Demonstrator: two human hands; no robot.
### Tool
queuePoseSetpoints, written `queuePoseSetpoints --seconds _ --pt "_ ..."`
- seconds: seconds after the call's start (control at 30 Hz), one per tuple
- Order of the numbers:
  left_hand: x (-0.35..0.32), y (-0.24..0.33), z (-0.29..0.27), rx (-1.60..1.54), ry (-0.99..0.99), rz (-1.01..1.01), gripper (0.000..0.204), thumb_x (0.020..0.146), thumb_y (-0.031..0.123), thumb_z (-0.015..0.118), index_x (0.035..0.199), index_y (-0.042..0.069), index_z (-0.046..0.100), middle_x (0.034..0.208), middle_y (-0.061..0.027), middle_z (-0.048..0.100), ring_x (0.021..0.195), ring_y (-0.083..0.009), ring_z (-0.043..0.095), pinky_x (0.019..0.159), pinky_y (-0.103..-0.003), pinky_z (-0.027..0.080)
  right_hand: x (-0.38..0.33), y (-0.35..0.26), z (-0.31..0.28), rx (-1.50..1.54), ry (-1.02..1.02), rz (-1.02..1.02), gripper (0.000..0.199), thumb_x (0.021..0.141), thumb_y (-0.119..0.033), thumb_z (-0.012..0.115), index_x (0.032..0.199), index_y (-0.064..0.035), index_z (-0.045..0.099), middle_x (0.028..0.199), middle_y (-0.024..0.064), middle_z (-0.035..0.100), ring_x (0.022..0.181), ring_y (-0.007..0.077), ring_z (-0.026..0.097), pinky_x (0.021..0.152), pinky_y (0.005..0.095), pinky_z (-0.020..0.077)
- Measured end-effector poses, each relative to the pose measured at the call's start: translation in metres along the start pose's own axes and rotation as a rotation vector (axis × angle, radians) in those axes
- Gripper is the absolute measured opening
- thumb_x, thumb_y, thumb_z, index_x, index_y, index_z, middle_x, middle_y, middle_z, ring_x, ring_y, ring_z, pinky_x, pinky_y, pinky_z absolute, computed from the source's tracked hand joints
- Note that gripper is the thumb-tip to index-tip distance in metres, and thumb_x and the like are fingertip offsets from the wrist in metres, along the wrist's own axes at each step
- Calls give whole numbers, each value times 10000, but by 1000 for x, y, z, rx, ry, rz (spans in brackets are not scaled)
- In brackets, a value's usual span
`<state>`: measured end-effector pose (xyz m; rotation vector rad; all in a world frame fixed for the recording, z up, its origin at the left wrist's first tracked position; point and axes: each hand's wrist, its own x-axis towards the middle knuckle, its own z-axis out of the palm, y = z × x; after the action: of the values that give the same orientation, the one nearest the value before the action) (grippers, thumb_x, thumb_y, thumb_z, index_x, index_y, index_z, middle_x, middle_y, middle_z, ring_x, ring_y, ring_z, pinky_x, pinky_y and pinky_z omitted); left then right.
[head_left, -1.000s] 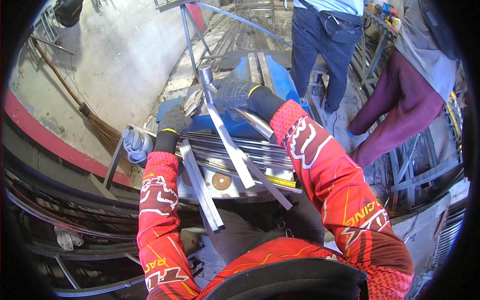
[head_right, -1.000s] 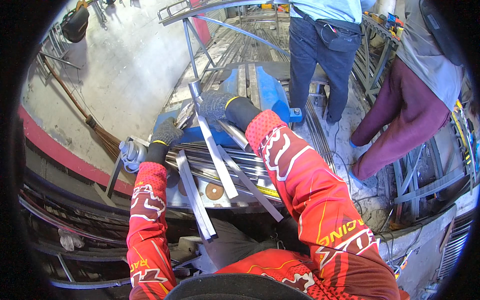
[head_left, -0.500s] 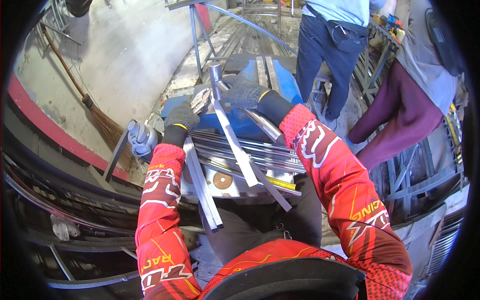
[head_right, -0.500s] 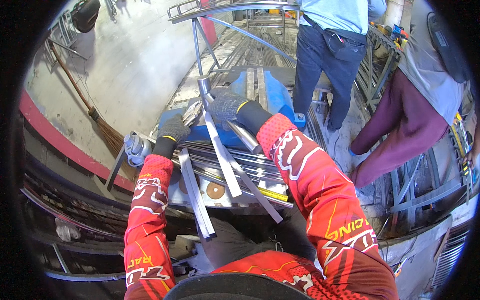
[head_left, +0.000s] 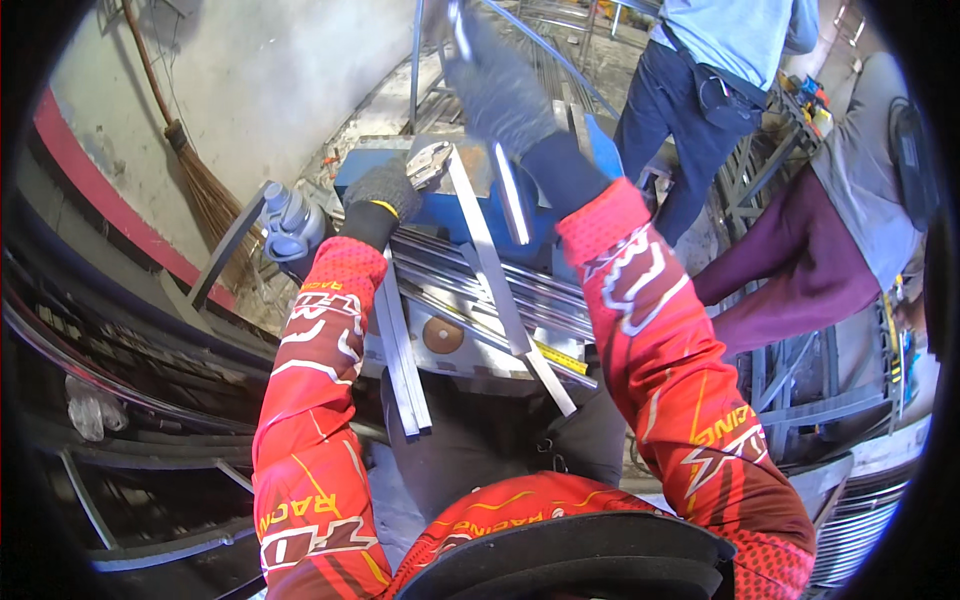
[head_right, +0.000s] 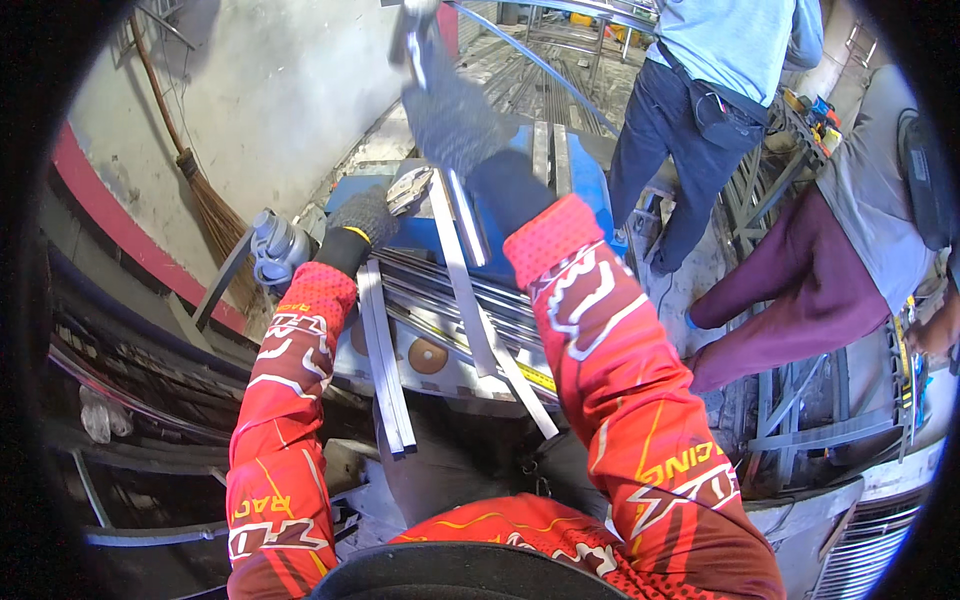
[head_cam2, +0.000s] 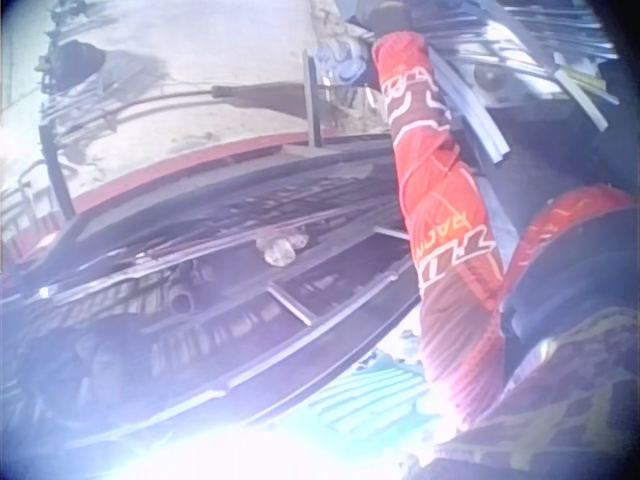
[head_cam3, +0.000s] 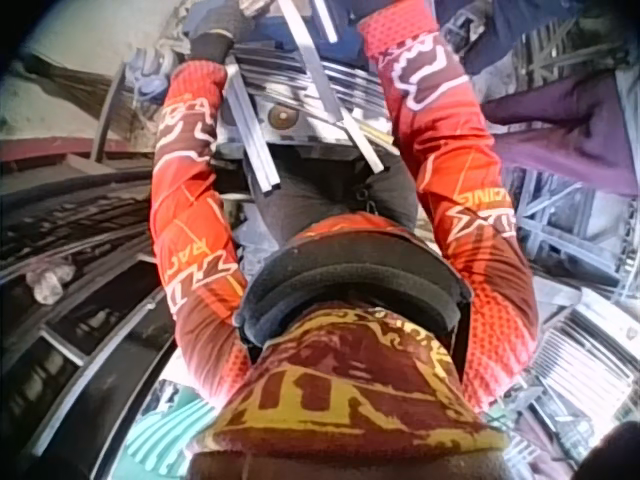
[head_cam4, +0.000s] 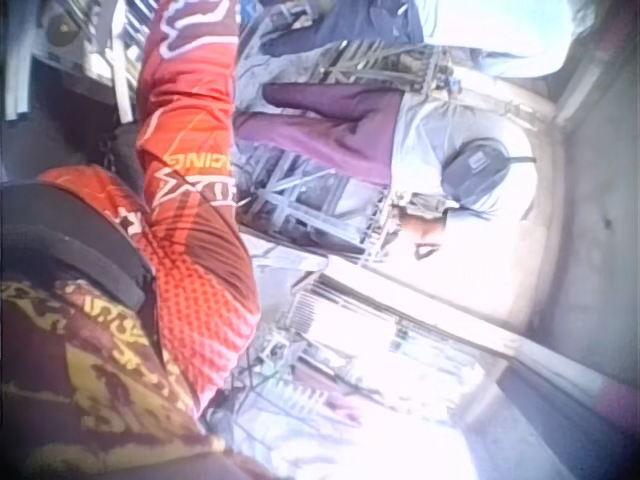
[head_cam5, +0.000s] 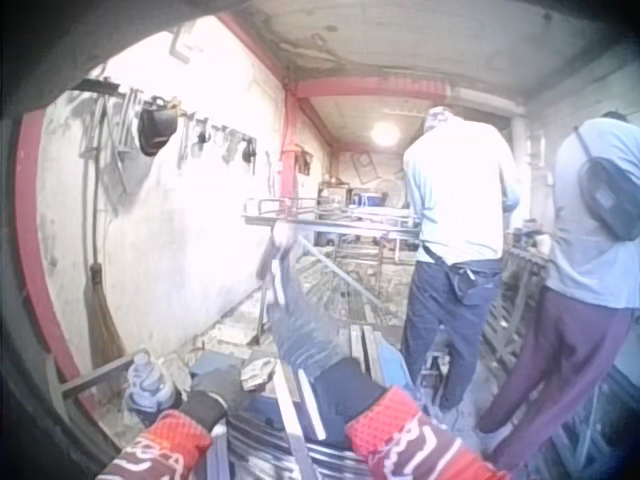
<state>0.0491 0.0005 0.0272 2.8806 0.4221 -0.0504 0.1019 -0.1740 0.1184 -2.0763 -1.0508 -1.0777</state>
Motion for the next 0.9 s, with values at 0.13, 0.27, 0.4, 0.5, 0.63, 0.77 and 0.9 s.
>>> queuePoseSetpoints --seconds 0.13,0.27,0.4,0.5,0.63,0.77,0.9 --pt "4 1 9 25 48 38 477 872 333 635 1283 93 612 1269 -209 658 1205 -379 621 1019 -481 492 -53 17 44 -606 -441 -261 214 864 -197 638 921 -15 735 872 185 705 914 358 691 739 531 549" --pt "1 3 3 -19 28 37 482 843 328 648 1245 66 609 1241 -251 654 1175 -399 632 997 -485 501 -58 40 11 -336 -702 -149 247 838 -230 686 932 -5 724 809 151 698 876 315 704 671 518 557" --pt "-4 1 0 -39 -3 -21 502 853 326 645 1294 91 605 1270 -215 656 1201 -375 625 1017 -480 494 -44 -16 -68 472 -753 942 309 932 -220 589 1179 -36 616 697 75 602 593 214 655 478 364 523" --pt "11 1 10 -17 11 35 524 845 315 641 1316 90 589 1266 -221 655 1205 -379 621 1023 -475 490 -76 -6 -70 565 -737 789 253 933 -190 567 1091 -1 623 732 105 636 520 234 655 422 374 514" --pt "21 -8 15 -9 23 63 540 836 303 636 1317 63 575 1262 -238 650 1211 -385 616 1028 -471 487 -71 -25 -65 410 -840 649 293 917 -222 584 1111 -9 633 865 193 688 736 316 701 686 438 564" --pt "20 -27 28 -262 82 5 505 822 287 630 1223 -19 592 1197 -295 653 1152 -430 627 987 -476 501 -64 -21 -50 356 -872 536 334 927 -263 549 1127 -10 635 1054 260 686 999 411 668 900 471 514" --pt "-45 -13 70 -887 301 -20 463 819 309 687 1076 -65 598 956 -265 675 910 -394 667 831 -459 538 -73 -16 -54 262 -796 438 347 933 -279 533 1137 -14 625 1066 269 680 1016 419 662 901 473 511"
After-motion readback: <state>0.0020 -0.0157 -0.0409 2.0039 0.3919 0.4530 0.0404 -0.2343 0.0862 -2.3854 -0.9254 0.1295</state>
